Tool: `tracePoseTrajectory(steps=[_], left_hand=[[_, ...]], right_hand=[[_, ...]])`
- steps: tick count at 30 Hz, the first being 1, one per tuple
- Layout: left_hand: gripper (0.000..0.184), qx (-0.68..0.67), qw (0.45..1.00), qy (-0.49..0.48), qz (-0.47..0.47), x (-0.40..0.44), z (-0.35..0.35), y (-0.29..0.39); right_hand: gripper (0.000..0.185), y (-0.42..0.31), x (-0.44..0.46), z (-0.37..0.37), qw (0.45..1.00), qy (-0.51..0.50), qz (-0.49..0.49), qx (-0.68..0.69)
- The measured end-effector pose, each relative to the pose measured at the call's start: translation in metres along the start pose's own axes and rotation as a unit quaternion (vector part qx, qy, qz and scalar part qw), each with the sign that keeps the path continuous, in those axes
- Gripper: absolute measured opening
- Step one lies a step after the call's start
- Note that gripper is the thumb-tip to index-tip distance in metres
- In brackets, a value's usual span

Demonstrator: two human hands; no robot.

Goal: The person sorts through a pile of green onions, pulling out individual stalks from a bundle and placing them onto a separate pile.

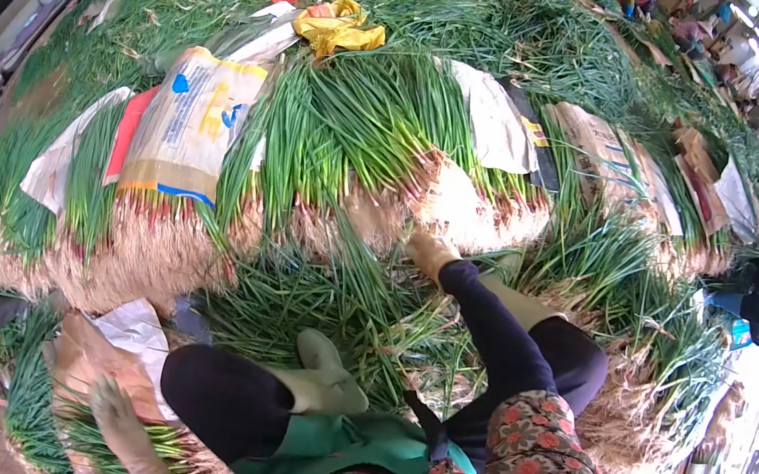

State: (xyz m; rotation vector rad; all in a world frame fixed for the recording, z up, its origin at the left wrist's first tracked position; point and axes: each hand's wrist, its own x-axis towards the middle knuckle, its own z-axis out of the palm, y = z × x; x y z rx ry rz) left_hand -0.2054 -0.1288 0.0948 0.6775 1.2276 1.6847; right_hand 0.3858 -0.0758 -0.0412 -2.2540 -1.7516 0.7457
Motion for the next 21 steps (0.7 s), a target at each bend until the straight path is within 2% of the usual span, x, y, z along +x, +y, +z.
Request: tracePoseTrajectory(steps=[3,5,7,10,12,14,15,17,18,19,20,21], left_hand=[[0.044,-0.020,0.993,-0.104,0.044,-0.003,0.141,0.046],[0.038,-0.004,0.973,-0.222,0.064,0.002,0.202,0.019],[0.032,-0.096,0.929,-0.332,-0.132,0.003,0.270,-0.022],[0.030,-0.029,0.916,-0.298,-0.268,0.000,0.317,-0.099],[0.032,0.006,0.896,-0.300,-0.326,0.006,0.315,-0.158],[0.036,0.067,0.882,-0.327,-0.334,0.001,0.309,-0.199],[0.038,0.062,0.869,-0.324,-0.369,0.001,0.303,-0.223],[0.036,0.067,0.843,-0.292,-0.448,-0.006,0.304,-0.246],[0.034,0.099,0.824,-0.319,-0.458,-0.004,0.301,-0.254],[0.032,0.131,0.803,-0.347,-0.467,-0.003,0.298,-0.258],[0.029,0.166,0.787,-0.337,-0.489,-0.003,0.297,-0.259],[0.029,0.132,0.798,-0.327,-0.489,-0.003,0.298,-0.259]], right_hand=[[0.034,-0.017,0.051,0.010,0.998,0.064,0.004,0.009],[0.035,-0.015,0.089,0.028,0.997,0.042,0.049,-0.047],[0.041,-0.006,0.132,0.062,0.990,0.015,0.093,-0.105],[0.056,0.004,0.173,0.103,0.968,-0.030,0.159,-0.193],[0.035,-0.030,0.127,0.051,0.975,0.004,0.055,-0.216],[0.034,-0.046,0.087,0.036,0.992,0.047,-0.015,-0.117],[0.037,-0.055,0.066,0.028,0.994,0.063,-0.053,-0.069],[0.030,-0.075,0.024,0.041,0.994,-0.005,-0.112,0.018],[0.033,-0.081,0.004,0.045,0.980,-0.030,-0.177,0.090],[0.032,-0.082,-0.001,0.046,0.967,-0.152,-0.196,0.053],[0.031,-0.068,0.002,0.058,0.935,-0.177,-0.196,0.237],[0.028,-0.058,0.014,0.053,0.882,-0.211,-0.143,0.397]])
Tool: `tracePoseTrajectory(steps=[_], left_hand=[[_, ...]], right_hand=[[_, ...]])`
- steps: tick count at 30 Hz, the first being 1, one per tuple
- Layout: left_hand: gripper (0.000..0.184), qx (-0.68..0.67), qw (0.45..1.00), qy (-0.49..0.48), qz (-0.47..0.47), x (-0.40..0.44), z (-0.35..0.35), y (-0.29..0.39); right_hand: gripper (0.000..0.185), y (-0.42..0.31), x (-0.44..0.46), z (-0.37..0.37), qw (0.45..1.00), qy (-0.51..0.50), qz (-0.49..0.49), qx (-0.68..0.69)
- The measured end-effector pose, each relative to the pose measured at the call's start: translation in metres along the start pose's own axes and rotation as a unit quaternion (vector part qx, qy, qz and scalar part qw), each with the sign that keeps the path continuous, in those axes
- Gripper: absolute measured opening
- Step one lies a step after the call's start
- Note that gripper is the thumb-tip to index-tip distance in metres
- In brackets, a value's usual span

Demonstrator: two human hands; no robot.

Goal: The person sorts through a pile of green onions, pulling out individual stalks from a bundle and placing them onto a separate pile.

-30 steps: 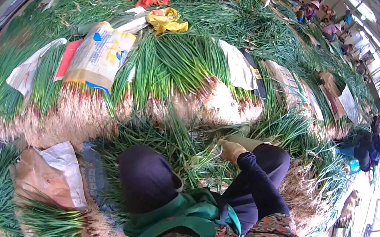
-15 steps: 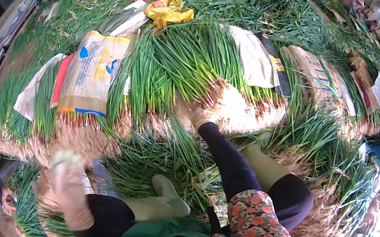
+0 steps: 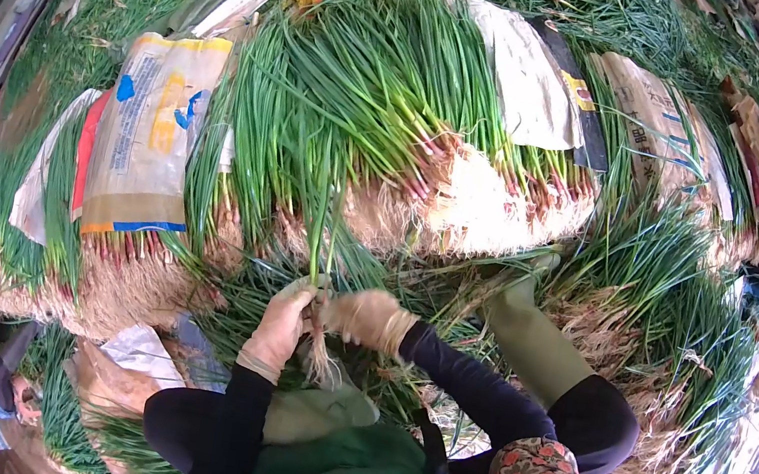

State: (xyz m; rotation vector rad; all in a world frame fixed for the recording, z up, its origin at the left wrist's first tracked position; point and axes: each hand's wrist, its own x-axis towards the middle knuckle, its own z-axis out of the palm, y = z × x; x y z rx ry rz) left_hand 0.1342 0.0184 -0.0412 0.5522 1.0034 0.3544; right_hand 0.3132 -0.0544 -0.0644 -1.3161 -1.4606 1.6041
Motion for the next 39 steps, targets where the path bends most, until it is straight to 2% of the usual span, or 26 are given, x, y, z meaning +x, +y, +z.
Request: tracePoseTrajectory(steps=[1,2,3,4,5,9,10,12,13,16,17,18,20,21,22,24,25,28,29,30,31,32,34,36,38,39], left_hand=[[0.029,-0.034,0.999,-0.004,0.015,-0.002,0.001,-0.001],[0.029,-0.067,0.997,-0.007,0.027,-0.006,0.001,-0.001],[0.030,-0.081,0.996,0.018,0.016,-0.008,0.005,0.002],[0.030,-0.094,0.995,-0.001,0.027,-0.001,-0.002,-0.005],[0.030,-0.091,0.996,0.004,0.002,-0.005,-0.005,-0.002],[0.026,-0.088,0.995,-0.019,-0.037,-0.005,-0.007,0.004],[0.026,-0.062,0.998,-0.002,-0.029,-0.005,-0.006,0.003],[0.026,-0.011,0.999,0.034,-0.012,-0.010,0.006,0.007],[0.026,0.024,0.995,0.083,0.051,-0.017,0.016,0.011],[0.028,-0.047,0.955,0.168,0.239,-0.025,0.020,0.027],[0.032,-0.088,0.955,0.187,0.212,-0.027,0.021,0.037],[0.031,-0.135,0.961,0.153,0.187,-0.025,0.014,0.032],[0.030,-0.220,0.962,0.085,0.141,-0.018,-0.003,0.021],[0.027,-0.221,0.969,0.077,0.077,-0.014,-0.005,0.021],[0.025,-0.233,0.969,0.052,0.062,-0.011,-0.009,0.015],[0.026,-0.229,0.970,0.072,0.042,-0.010,-0.006,0.015],[0.030,-0.213,0.973,0.075,0.044,-0.008,-0.004,0.014],[0.032,-0.208,0.974,0.078,0.032,0.001,0.000,0.002],[0.031,-0.029,0.994,0.010,0.108,0.003,-0.010,-0.011],[0.031,0.153,0.970,-0.059,0.180,-0.002,-0.012,-0.014],[0.029,-0.039,0.995,-0.049,0.081,-0.002,-0.010,-0.017],[0.027,-0.230,0.972,-0.035,-0.020,-0.008,0.004,-0.008],[0.026,-0.233,0.972,-0.027,-0.024,-0.015,0.015,-0.005],[0.025,-0.207,0.977,-0.040,-0.030,-0.018,0.017,-0.009],[0.023,-0.153,0.984,-0.079,-0.040,-0.013,0.015,-0.017],[0.021,-0.099,0.994,-0.024,-0.032,-0.021,0.031,-0.011]], right_hand=[[0.026,0.004,0.004,-0.016,0.984,0.009,0.017,0.179],[0.026,0.014,0.017,-0.037,0.986,0.087,-0.066,-0.129],[0.030,0.017,0.027,-0.051,0.987,0.159,0.023,-0.011],[0.034,0.017,0.037,-0.063,0.962,0.226,0.111,0.105],[0.044,0.014,0.044,-0.071,0.939,0.206,0.209,0.178],[0.052,-0.013,0.047,-0.034,0.917,0.014,0.170,0.361],[0.046,-0.034,0.049,-0.024,0.920,0.046,0.206,0.329],[0.033,-0.011,0.063,-0.006,0.953,0.151,0.121,0.235],[0.028,-0.003,0.066,-0.014,0.967,0.194,0.066,0.149],[0.034,0.027,0.082,-0.061,0.916,0.378,0.106,0.077],[0.031,0.023,0.084,-0.070,0.913,0.391,0.095,-0.075],[0.029,0.018,0.085,-0.077,0.888,0.393,0.082,-0.226],[0.036,0.008,0.102,-0.084,0.851,0.309,0.222,-0.363],[0.038,0.014,0.116,-0.082,0.816,0.284,0.284,-0.416],[0.036,0.017,0.117,-0.081,0.837,0.271,0.244,-0.409],[0.033,-0.010,0.104,-0.076,0.872,0.241,0.165,-0.393],[0.031,-0.020,0.103,-0.072,0.880,0.157,0.176,-0.413],[0.045,-0.008,0.062,-0.030,0.938,0.041,-0.014,-0.343],[0.041,0.025,0.050,-0.001,0.899,0.018,-0.068,-0.433],[0.036,-0.038,0.036,0.003,0.949,-0.077,0.186,-0.244],[0.034,-0.035,0.028,0.004,0.973,0.001,0.148,-0.179],[0.032,-0.028,0.018,0.002,0.984,0.080,0.108,-0.113],[0.040,-0.018,0.013,-0.020,0.944,0.230,0.168,0.168],[0.041,-0.002,0.024,-0.022,0.946,0.268,0.051,0.173],[0.044,-0.018,0.026,-0.024,0.969,0.148,0.109,0.168],[0.047,-0.039,0.031,-0.016,0.973,0.168,0.129,0.089]])
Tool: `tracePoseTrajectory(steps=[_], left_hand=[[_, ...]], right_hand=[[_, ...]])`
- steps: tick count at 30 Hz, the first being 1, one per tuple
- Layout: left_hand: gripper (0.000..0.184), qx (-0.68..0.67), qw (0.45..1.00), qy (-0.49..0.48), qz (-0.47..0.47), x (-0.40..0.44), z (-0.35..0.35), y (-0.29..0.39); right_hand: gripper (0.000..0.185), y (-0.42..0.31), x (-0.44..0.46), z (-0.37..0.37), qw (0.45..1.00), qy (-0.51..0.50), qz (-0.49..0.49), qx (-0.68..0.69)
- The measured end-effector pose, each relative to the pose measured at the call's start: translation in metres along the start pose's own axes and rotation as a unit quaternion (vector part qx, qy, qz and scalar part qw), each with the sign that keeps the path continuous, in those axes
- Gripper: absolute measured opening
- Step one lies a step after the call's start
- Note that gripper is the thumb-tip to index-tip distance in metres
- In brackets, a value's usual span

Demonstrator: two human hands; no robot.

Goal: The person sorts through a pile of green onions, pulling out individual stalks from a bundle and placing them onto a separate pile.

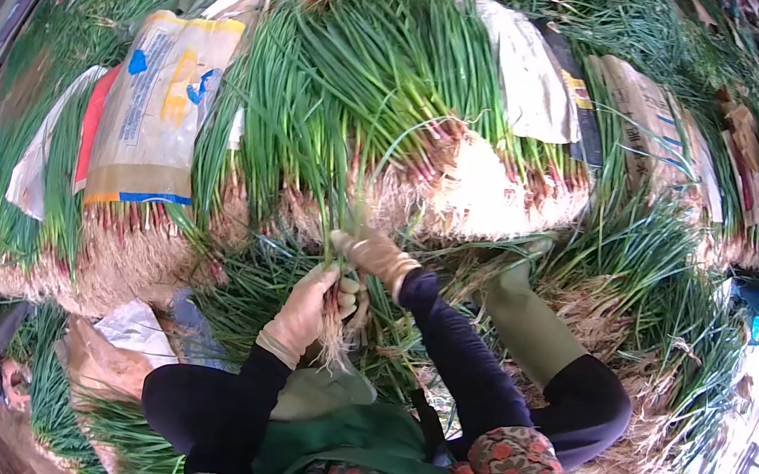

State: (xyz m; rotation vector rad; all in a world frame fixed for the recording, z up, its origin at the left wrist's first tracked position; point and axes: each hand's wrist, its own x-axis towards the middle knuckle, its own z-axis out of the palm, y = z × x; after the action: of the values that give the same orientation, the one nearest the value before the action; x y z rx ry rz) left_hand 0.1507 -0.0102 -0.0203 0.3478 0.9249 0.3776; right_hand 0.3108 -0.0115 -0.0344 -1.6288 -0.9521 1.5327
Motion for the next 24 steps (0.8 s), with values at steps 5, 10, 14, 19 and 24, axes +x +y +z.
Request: tracePoseTrajectory(steps=[5,10,14,19,24], left_hand=[[0.020,0.022,1.000,-0.009,0.008,0.001,0.002,-0.005],[0.027,0.014,0.999,-0.049,-0.012,-0.011,-0.002,0.000],[0.023,0.043,0.999,-0.018,-0.006,-0.015,0.007,-0.007],[0.025,0.125,0.981,0.073,0.130,-0.017,0.021,-0.010],[0.031,0.018,0.949,0.104,0.296,-0.025,0.024,0.013]], right_hand=[[0.035,0.024,-0.008,0.005,0.998,0.040,-0.042,0.002],[0.025,0.053,-0.006,-0.014,0.959,-0.054,0.062,0.270],[0.020,0.020,-0.019,0.013,0.974,-0.029,-0.073,0.211],[0.014,0.018,-0.020,0.016,0.901,0.173,-0.193,-0.347],[0.019,0.016,-0.043,-0.120,0.858,0.304,-0.096,-0.403]])
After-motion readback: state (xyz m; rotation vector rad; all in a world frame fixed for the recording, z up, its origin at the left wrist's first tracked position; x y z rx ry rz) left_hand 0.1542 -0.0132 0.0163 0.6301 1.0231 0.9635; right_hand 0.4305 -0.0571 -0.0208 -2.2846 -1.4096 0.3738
